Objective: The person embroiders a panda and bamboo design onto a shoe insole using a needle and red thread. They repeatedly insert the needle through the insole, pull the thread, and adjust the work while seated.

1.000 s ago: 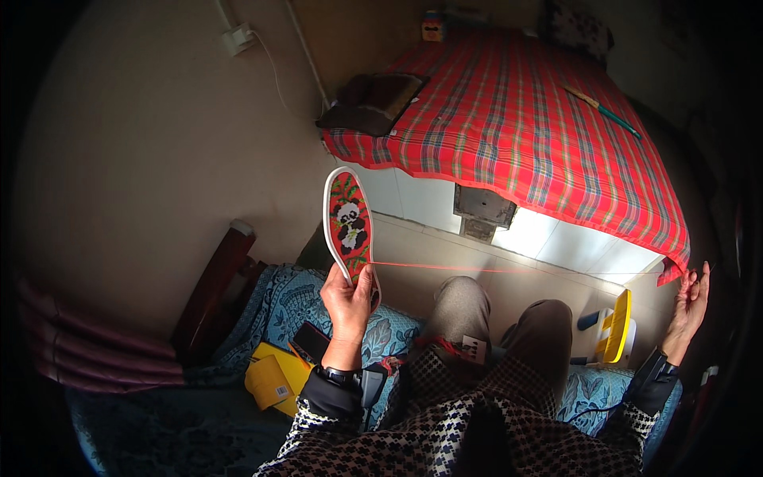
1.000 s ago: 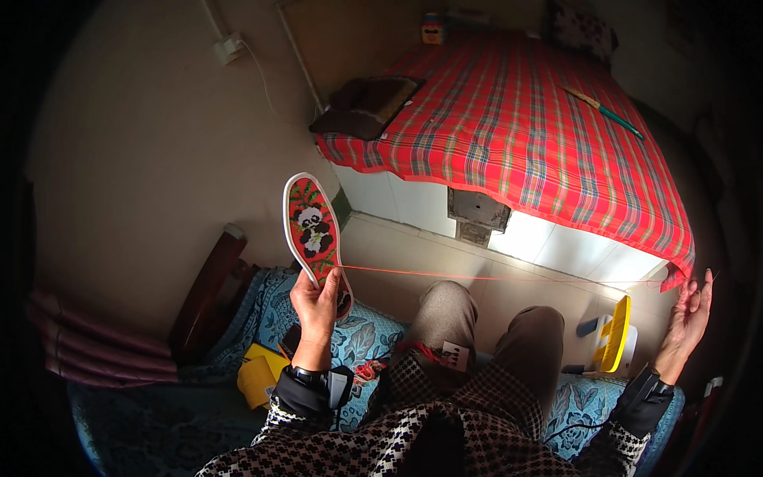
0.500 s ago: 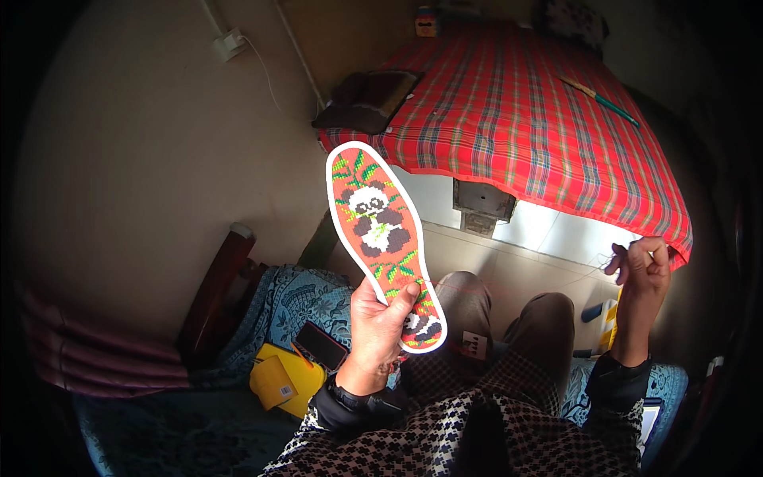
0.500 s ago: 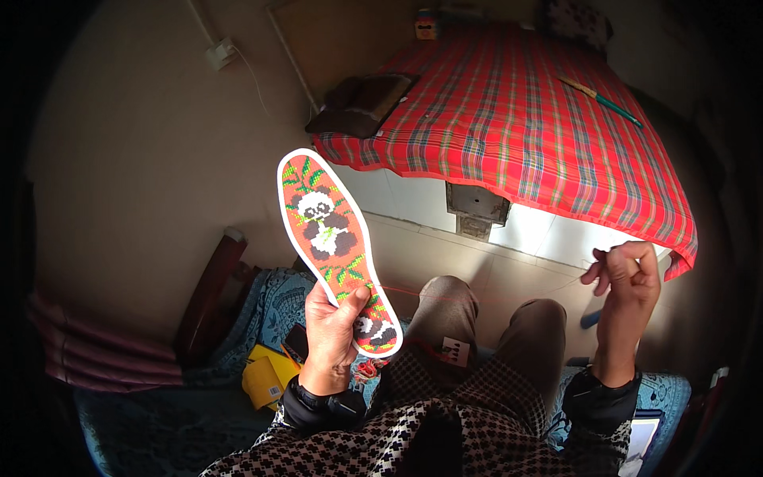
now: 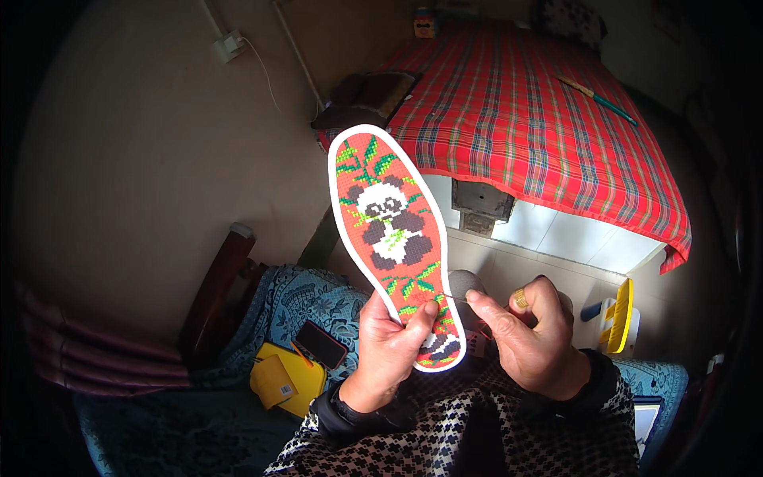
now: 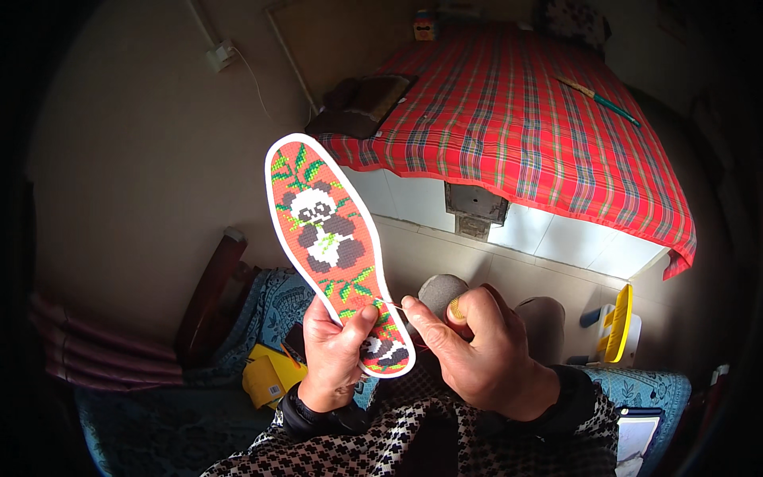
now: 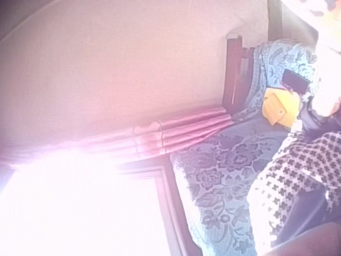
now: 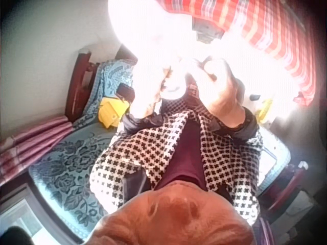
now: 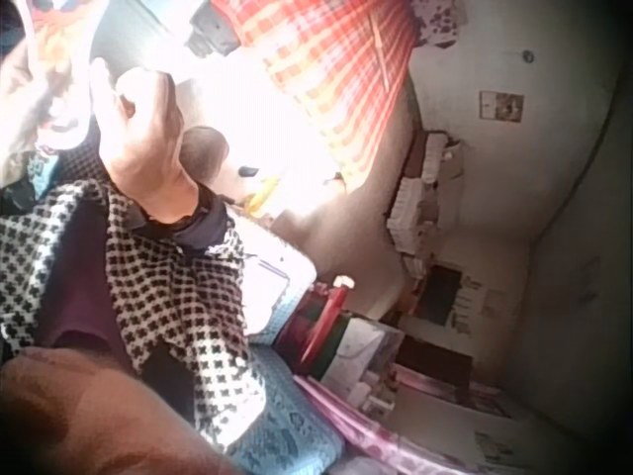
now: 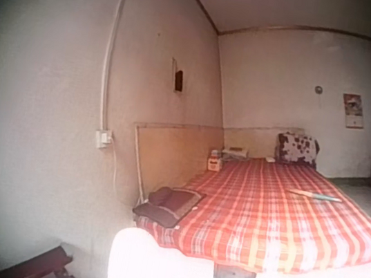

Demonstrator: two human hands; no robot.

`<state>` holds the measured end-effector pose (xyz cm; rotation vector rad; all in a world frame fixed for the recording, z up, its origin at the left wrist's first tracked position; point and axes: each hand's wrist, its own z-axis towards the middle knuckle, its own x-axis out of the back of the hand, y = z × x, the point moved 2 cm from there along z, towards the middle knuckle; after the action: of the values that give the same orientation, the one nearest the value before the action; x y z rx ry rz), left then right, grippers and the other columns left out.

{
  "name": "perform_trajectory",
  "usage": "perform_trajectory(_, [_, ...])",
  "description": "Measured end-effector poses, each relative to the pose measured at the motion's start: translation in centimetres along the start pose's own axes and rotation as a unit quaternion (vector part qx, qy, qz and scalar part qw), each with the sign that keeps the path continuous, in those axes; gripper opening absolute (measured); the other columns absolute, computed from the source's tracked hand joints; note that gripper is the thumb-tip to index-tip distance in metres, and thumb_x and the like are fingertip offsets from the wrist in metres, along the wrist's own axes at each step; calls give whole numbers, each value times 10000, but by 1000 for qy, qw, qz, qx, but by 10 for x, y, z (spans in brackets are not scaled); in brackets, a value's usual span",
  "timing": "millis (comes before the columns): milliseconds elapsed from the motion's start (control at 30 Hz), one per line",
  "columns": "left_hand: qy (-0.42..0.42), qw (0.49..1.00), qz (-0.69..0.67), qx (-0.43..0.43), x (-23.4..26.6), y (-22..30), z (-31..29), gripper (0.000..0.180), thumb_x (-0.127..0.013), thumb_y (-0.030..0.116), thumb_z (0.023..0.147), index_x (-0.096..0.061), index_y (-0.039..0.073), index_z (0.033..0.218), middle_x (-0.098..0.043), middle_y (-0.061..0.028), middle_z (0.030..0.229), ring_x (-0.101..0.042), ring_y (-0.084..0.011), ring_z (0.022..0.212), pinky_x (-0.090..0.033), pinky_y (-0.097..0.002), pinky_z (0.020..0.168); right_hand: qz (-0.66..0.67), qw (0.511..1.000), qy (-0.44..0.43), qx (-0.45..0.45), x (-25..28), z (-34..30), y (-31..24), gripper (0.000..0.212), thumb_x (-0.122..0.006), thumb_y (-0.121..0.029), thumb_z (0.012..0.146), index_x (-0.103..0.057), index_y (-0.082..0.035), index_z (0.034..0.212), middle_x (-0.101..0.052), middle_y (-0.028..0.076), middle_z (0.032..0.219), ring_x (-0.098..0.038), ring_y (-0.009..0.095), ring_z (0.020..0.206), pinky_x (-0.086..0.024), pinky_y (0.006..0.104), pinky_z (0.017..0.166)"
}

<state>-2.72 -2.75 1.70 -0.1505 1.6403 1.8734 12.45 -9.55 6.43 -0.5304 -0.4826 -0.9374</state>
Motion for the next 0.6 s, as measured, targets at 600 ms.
perform_trajectory(600, [2,1000,12,-12,-4,1,-1,300,-541,-85,865,-514,2,1151,-643,-73,1038,-625,-105,894,-520,-254,780,-11,1000,-25,-1,2,3,-5,177,-740,-11,731,-684,22,896,-376,36,690,-432,152,539,-340,295,399])
